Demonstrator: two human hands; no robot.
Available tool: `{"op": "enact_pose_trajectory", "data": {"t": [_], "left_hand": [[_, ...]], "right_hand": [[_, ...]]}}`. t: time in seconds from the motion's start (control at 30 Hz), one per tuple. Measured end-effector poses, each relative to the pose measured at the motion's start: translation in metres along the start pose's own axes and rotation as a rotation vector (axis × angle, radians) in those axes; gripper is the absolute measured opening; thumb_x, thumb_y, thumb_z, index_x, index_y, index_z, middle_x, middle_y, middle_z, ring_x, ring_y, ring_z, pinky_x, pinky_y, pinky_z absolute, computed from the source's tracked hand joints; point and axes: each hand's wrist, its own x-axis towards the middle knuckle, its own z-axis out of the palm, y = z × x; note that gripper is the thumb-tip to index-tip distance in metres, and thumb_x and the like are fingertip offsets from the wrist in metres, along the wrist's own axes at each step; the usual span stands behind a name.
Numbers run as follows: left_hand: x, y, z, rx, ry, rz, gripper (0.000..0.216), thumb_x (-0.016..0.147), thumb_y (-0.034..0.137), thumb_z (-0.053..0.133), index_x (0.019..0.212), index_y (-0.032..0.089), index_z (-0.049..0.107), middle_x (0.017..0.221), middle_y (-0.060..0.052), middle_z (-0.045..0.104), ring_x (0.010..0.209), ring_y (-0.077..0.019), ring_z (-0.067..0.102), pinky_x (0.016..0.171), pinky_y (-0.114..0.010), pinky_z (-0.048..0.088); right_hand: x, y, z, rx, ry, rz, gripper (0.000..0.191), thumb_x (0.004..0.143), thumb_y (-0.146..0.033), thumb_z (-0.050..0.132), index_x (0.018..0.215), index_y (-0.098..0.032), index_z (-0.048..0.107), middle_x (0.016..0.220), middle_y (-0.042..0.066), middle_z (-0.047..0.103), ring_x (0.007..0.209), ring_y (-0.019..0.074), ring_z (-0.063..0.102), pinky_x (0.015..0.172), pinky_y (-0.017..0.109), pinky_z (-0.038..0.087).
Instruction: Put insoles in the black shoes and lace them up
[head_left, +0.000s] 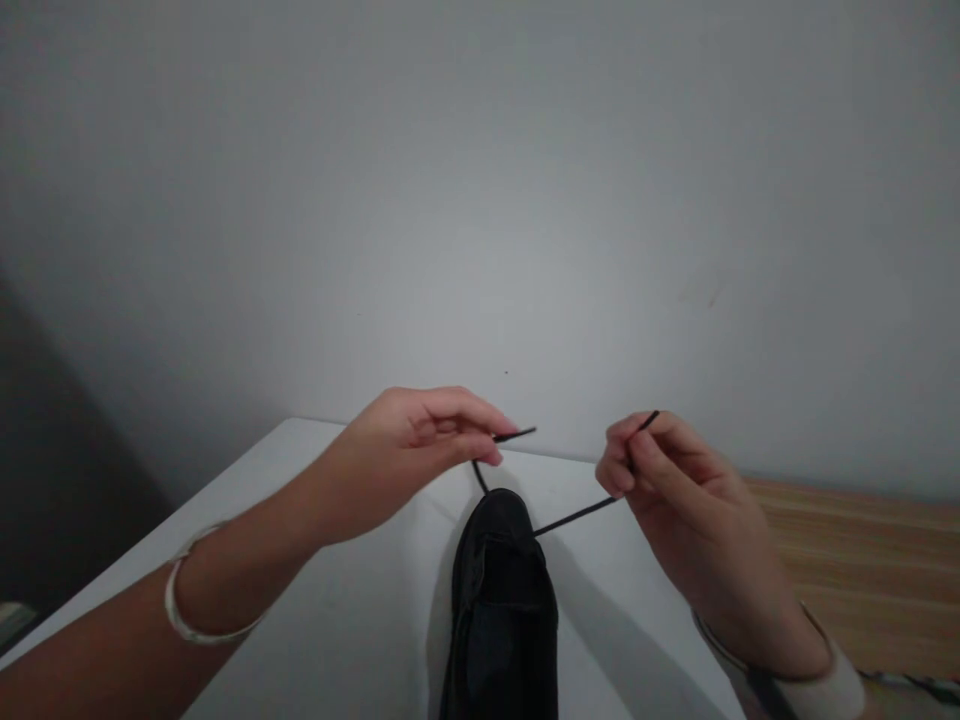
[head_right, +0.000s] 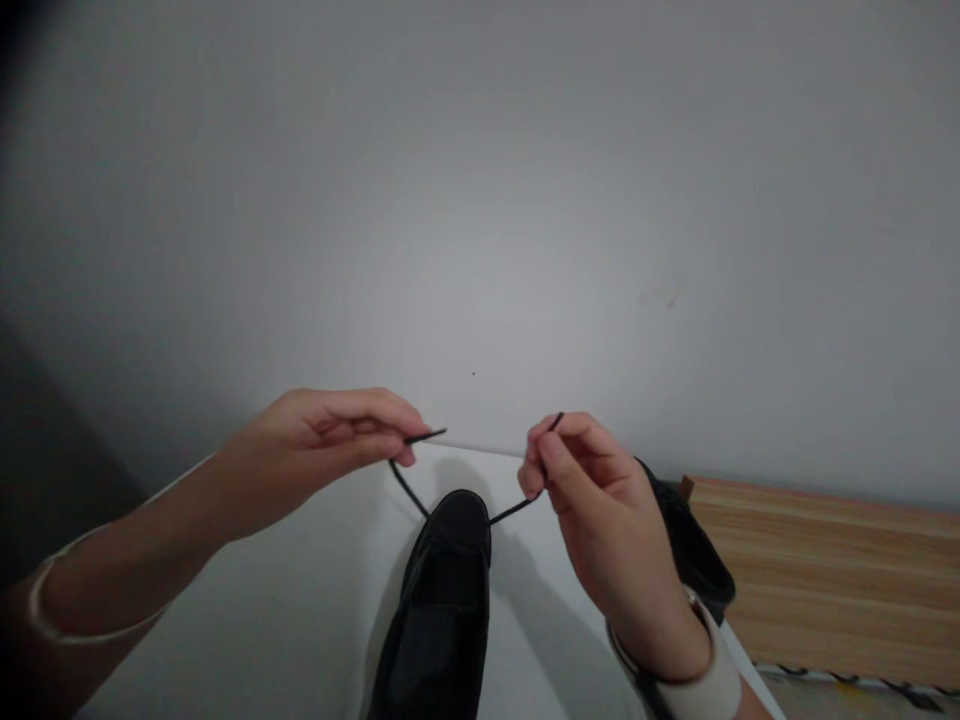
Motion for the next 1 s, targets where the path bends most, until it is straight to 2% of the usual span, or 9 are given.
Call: {"op": "enact_pose_trajectory", "data": {"t": [0.07,0.23,0.33,0.43,0.5,0.63,0.7,0.83,1.0], "left_hand": [[-0.008,-0.015,-0.021,-0.036,-0.01,-0.058,0.011,0.089,0.025,0.065,0.086,0.016,0.071,0.077,-0.002,0.067,0.075,-0.0127,0.062,0.072,-0.023,0.05],[-0.035,-0.066,-0.059,-0.349,0.199,-0.163,0.021,0.087,0.037,0.07,0.083,0.017,0.064,0.07,0.002,0.049,0.065,-0.0096,0.043,0.063,-0.018,0.043],[-0.05,-0.092,-0.066,-0.433,0.307,-0.177,0.019,0.088,0.035,0.069,0.085,0.017,0.063,0.073,0.002,0.046,0.065,-0.0093,0.039,0.064,-0.018,0.042],[-0.058,-0.106,-0.062,-0.316,0.32,-0.247,0.018,0.087,0.035,0.068,0.086,0.017,0.063,0.073,0.002,0.051,0.066,-0.01,0.043,0.065,-0.02,0.041],[-0.058,-0.108,-0.054,-0.13,0.264,-0.286,0.019,0.086,0.036,0.068,0.087,0.018,0.064,0.072,0.002,0.055,0.068,-0.0117,0.048,0.065,-0.022,0.04],[-0.055,-0.106,-0.023,0.271,0.054,-0.326,0.018,0.087,0.036,0.062,0.084,0.019,0.068,0.073,0.001,0.062,0.07,-0.0147,0.053,0.063,-0.024,0.039],[-0.055,-0.109,-0.002,0.407,-0.03,-0.311,0.018,0.087,0.033,0.059,0.083,0.018,0.069,0.074,0.0,0.064,0.07,-0.0152,0.055,0.061,-0.024,0.038],[-0.056,-0.121,0.026,0.498,-0.071,-0.205,0.014,0.086,0.022,0.055,0.081,0.017,0.067,0.075,-0.001,0.064,0.069,-0.0136,0.056,0.063,-0.023,0.039],[-0.055,-0.118,0.028,0.487,-0.072,-0.168,0.011,0.083,0.015,0.055,0.078,0.017,0.064,0.072,0.0,0.061,0.066,-0.0118,0.054,0.062,-0.021,0.039]], "right_hand": [[-0.006,0.005,-0.013,0.079,0.048,0.047,0.012,0.087,-0.036,0.066,0.085,-0.024,0.065,0.074,-0.002,0.05,0.059,0.0096,0.045,0.054,0.024,0.041],[-0.024,0.03,-0.062,0.08,0.182,0.142,0.013,0.083,-0.037,0.066,0.08,-0.025,0.064,0.068,-0.002,0.038,0.056,0.0113,0.034,0.048,0.025,0.034],[-0.037,0.048,-0.089,0.058,0.291,0.19,0.015,0.079,-0.039,0.071,0.079,-0.025,0.066,0.067,-0.002,0.039,0.056,0.011,0.035,0.048,0.025,0.035],[-0.049,0.061,-0.098,-0.062,0.319,0.246,0.024,0.073,-0.043,0.078,0.086,-0.025,0.07,0.071,0.0,0.052,0.06,0.0114,0.045,0.054,0.025,0.042],[-0.056,0.067,-0.092,-0.239,0.212,0.289,0.027,0.072,-0.044,0.079,0.088,-0.025,0.07,0.074,0.001,0.059,0.065,0.0136,0.052,0.058,0.026,0.044],[-0.063,0.075,-0.065,-0.613,-0.214,0.316,0.025,0.084,-0.044,0.066,0.078,-0.02,0.068,0.072,0.003,0.062,0.069,0.0166,0.056,0.064,0.028,0.044],[-0.066,0.08,-0.052,-0.724,-0.347,0.277,0.025,0.09,-0.04,0.057,0.078,-0.02,0.066,0.073,0.003,0.063,0.069,0.0166,0.056,0.063,0.029,0.043],[-0.068,0.088,-0.04,-0.802,-0.434,0.221,0.021,0.093,-0.03,0.048,0.082,-0.02,0.062,0.076,0.002,0.061,0.068,0.016,0.054,0.062,0.028,0.041],[-0.067,0.085,-0.037,-0.857,-0.489,0.18,0.018,0.093,-0.021,0.044,0.084,-0.02,0.059,0.078,0.002,0.06,0.069,0.0152,0.054,0.063,0.027,0.042]]}}
